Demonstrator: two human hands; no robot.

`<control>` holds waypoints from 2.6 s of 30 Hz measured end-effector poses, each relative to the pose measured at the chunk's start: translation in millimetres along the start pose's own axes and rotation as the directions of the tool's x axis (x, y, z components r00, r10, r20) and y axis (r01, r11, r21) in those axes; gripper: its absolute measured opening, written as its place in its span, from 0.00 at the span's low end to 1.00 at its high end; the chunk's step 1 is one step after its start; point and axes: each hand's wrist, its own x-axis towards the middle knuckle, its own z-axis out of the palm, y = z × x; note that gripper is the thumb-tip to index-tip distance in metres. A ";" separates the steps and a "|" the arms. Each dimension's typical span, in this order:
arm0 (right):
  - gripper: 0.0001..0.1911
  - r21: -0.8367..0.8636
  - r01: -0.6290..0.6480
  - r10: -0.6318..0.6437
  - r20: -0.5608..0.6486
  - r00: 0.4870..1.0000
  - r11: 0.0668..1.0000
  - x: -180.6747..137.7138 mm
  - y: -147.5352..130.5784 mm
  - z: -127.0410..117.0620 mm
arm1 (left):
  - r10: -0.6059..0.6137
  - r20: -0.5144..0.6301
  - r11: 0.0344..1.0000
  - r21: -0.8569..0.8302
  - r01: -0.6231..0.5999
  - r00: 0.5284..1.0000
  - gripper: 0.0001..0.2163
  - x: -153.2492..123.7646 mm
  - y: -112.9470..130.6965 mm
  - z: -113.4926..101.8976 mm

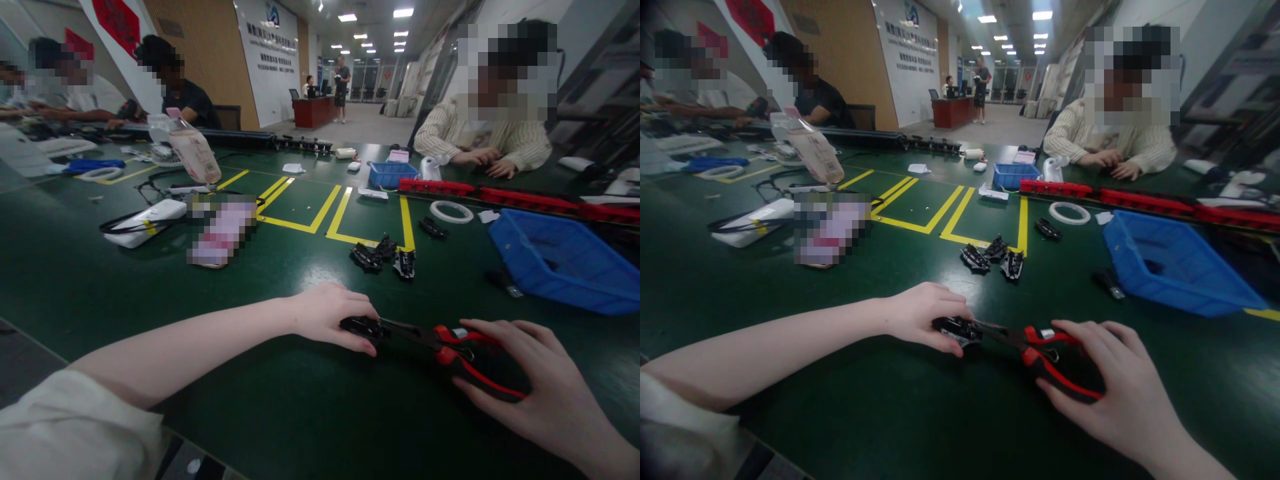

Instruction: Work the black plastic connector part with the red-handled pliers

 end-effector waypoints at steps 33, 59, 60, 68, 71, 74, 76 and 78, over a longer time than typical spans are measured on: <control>0.25 0.090 -0.043 0.045 -0.017 0.999 0.995 -3.9 -9.7 1.0 | 0.019 0.001 0.998 0.062 -0.019 1.000 0.18 -0.7 -0.1 1.4; 0.25 0.073 0.016 -0.014 -0.020 1.000 0.997 -0.8 -8.8 2.0 | -0.022 0.000 0.992 0.126 0.022 1.000 0.19 0.7 -0.4 1.8; 0.25 0.073 0.007 -0.005 -0.025 1.000 0.997 -0.4 -10.4 2.0 | -0.027 -0.001 0.992 0.122 0.027 1.000 0.19 0.9 -0.7 1.8; 0.26 0.068 0.028 -0.027 -0.012 1.000 0.997 -0.7 -5.9 1.5 | -0.025 0.002 0.985 0.170 0.024 1.000 0.21 0.3 2.4 2.4; 0.27 0.060 0.033 -0.032 -0.010 0.999 0.998 -1.2 -1.6 1.2 | 0.012 -0.016 0.983 0.185 -0.009 1.000 0.21 -0.3 1.8 3.4; 0.26 0.078 -0.002 -0.001 0.039 0.999 0.997 -1.1 -1.5 1.3 | 0.049 -0.029 0.980 0.196 -0.042 0.998 0.22 -0.1 -0.6 4.2; 0.26 0.100 -0.046 0.039 0.073 0.997 0.994 -1.0 -2.4 1.6 | 0.054 -0.022 0.981 0.190 -0.049 0.998 0.21 0.4 -1.3 4.2; 0.27 0.122 -0.081 0.070 0.090 0.994 0.989 -1.0 -3.1 1.6 | 0.047 -0.012 0.983 0.181 -0.044 0.999 0.21 0.6 -0.6 3.5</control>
